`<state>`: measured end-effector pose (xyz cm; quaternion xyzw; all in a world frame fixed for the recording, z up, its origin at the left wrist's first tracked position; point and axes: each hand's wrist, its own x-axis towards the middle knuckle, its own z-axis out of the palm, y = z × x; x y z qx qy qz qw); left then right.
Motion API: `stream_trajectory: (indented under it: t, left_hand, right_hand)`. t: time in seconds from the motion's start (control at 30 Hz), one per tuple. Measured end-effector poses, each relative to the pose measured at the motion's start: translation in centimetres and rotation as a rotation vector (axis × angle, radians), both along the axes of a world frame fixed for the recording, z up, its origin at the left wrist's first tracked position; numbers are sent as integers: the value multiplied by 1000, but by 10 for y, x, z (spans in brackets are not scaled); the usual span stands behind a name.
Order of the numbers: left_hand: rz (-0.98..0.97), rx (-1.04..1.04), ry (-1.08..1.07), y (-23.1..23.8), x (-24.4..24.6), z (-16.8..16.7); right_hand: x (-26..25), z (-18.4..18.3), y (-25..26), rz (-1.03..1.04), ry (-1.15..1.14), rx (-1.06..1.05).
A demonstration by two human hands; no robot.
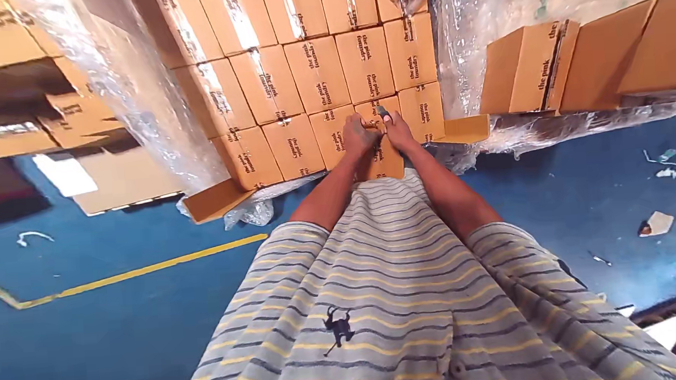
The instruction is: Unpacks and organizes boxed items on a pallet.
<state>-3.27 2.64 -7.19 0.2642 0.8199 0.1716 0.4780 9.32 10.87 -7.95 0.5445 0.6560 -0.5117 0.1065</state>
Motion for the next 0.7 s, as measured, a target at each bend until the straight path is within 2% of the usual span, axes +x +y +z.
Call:
stream_trajectory:
  t: [0.2, 0.3, 0.37, 0.43, 0.5, 0.6, 0.7]
  left_hand:
    - [91, 238, -235, -30, -29, -23]
    - [258, 215, -127, -49, -31, -19]
    - [447, 155, -28, -59, -27, -23]
    - [598, 116, 11, -63, -24, -28]
    - [665, 66, 32, -60, -24, -28]
    - [696, 40, 56, -56, -20, -29]
    - [716, 77, 42, -54, -21, -32]
  right_hand:
    - [-13, -8, 7, 15, 80, -26]
    - [-36, 4, 13, 83, 212, -73]
    - [-34, 26, 8, 72, 192, -6]
    - [-7, 44, -10, -34, 90, 98]
    - [37, 42, -37, -152, -43, 155]
    - [84, 16, -74, -221, -166, 75]
    - [84, -7, -91, -221, -150, 46]
